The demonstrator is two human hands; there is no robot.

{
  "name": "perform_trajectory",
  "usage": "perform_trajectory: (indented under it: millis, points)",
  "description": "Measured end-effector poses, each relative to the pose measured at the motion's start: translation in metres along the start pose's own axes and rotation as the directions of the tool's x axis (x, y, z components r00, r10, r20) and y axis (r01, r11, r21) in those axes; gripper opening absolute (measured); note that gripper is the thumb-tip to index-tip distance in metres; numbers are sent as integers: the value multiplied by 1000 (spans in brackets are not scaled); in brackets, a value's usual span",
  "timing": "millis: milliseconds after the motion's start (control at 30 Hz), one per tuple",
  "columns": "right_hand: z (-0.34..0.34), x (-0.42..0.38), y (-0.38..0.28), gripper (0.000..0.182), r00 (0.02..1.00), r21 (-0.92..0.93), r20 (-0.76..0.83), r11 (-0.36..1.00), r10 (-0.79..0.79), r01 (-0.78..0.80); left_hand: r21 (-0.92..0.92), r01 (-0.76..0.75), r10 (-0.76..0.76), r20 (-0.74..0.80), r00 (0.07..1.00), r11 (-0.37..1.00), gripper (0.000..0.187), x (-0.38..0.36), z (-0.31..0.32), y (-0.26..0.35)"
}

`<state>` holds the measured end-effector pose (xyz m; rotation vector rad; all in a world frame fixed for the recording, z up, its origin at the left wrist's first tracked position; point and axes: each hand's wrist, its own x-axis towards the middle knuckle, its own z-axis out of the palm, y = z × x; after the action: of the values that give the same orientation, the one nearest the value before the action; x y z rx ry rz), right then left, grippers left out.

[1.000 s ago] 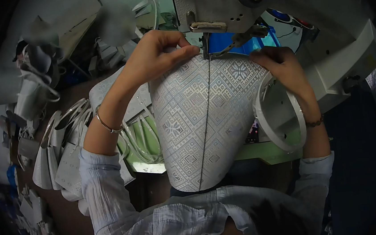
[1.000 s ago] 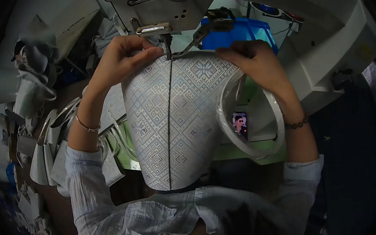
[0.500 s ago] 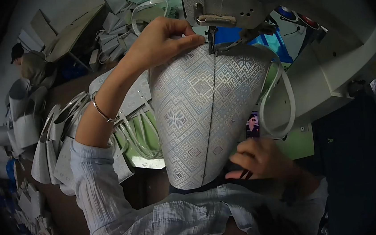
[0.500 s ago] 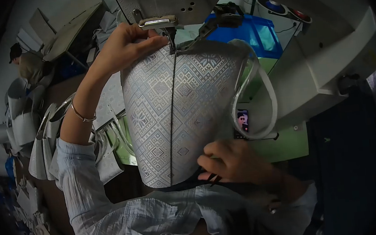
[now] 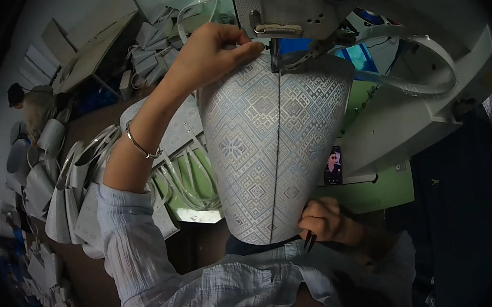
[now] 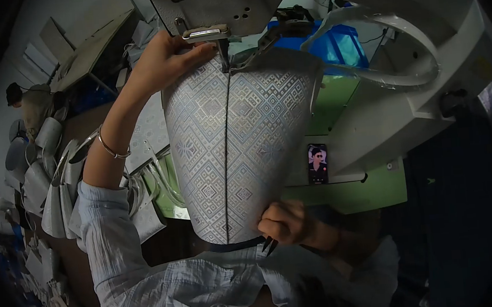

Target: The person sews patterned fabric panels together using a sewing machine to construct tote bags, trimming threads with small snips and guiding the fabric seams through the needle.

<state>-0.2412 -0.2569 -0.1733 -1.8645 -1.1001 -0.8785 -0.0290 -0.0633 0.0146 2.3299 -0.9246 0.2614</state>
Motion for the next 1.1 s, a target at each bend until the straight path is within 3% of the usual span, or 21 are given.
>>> perform_trajectory:
  millis: [67,200,233,267,333,433,500,533,600,633,700,833,1100]
  points:
    - [-3,3,-1,28,1000,5,0,1000,10,-10,132,43,-39,-32,999,990,32,-3,-5,9]
    - [-9,17,-8,28,1000,-6,10,1000,12,-12,209,152,-139,-73,988,966,41,-20,-13,3]
    - [-11,20,-9,28,999,-6,26,1000,24,-24,118,-84,108,-215,971,989,52,-33,-2,-12]
    - [-12,22,-8,28,999,-11,25,1000,19,-19,65,-327,327,-367,871,943,66,-46,5,-19]
    - [-15,22,-7,30,1000,-10,11,1000,28,-28,-122,-417,400,-140,906,901,85,-88,11,-7]
    - [-18,25,-4,30,999,1,0,999,36,-36,-106,-422,424,4,905,901,94,-149,32,7]
    - [-20,32,-3,30,999,-1,-5,999,33,-33,54,-442,436,95,895,896,75,-173,40,12]
    - [-22,34,-2,29,1000,-2,-4,1000,27,-27,51,-437,431,94,897,898,75,-179,44,9]
    - [-23,35,-2,29,999,-15,31,999,36,-36,120,-699,709,-89,700,705,36,-185,49,5]
    - [-23,35,-2,28,997,-30,58,999,46,-44,117,-700,709,-90,699,705,36,-187,47,8]
    - [-23,35,-2,28,998,-49,48,998,43,-41,115,-692,702,-144,698,712,15,-188,36,25]
    - [-22,44,-1,27,999,-83,-31,996,40,-42,127,-724,735,-123,667,678,14,-176,26,29]
    - [-31,52,2,29,1000,-121,17,993,15,-13,135,-723,735,-116,668,678,13,-166,21,27]
